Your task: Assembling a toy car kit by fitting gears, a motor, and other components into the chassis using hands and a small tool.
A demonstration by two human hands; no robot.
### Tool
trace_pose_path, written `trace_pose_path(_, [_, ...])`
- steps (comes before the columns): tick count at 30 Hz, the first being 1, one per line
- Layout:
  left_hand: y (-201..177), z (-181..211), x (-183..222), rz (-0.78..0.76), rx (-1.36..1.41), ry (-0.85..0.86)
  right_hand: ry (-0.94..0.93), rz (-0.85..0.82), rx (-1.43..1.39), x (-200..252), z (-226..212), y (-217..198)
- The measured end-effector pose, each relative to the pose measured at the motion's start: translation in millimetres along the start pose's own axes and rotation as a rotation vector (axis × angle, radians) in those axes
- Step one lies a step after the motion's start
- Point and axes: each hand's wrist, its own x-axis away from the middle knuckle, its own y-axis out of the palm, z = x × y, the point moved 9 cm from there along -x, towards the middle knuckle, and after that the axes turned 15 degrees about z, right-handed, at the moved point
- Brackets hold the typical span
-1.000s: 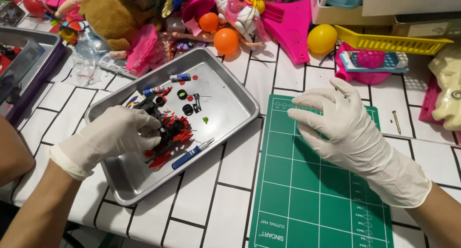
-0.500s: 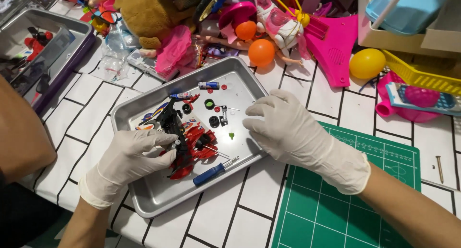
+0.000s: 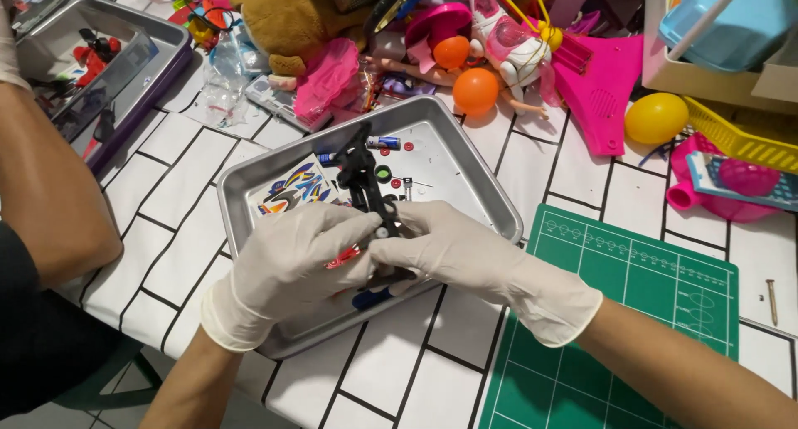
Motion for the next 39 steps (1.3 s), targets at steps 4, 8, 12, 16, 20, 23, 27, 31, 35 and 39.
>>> trace_pose_path(4, [24.0,37.7,-23.5,-0.088,0.073,0.079,0.002,0.114,0.138,39.3,12.5,-36.1])
trace_pose_path(8, [59.2,71.4,-38.8,-0.309,0.287,0.006,0.011,0.209,-0.01,92.1,10.0,-65.4])
trace_pose_path(12, [105.2,109.8,-29.1,-0.511,0.364,0.025,0.039,0.283,-0.147,144.0,10.6,-89.9])
trace_pose_path(16, [130.4,161.1,-21.9,-0.49,0.337,0.163,0.028,0.381,-0.043,164.4,68.1,-146.2])
trace_pose_path(20, [166.5,189.8,4.2,-0.418,0.21,0.375,0.105,0.52,0.051,188.5,82.8,-176.8])
trace_pose_path(23, [193.5,201.9,35.1,-0.388,0.121,0.537,0.172,0.628,0.161,197.1,95.4,-197.0])
trace_pose_path(27, [205.1,207.8,44.5,-0.405,0.131,0.579,0.18,0.685,0.225,192.7,119.3,-211.8])
trace_pose_path(31, [201.0,198.0,31.4,-0.513,0.329,0.377,0.186,0.712,0.279,191.7,127.2,-218.1])
trace_pose_path(35, [194.9,195.5,29.4,-0.512,0.336,0.353,0.077,0.789,0.385,195.0,129.1,-223.6])
trace_pose_path(39, [189.3,196.0,21.2,-0.532,0.347,0.299,-0.247,0.869,0.604,205.1,107.3,-215.5])
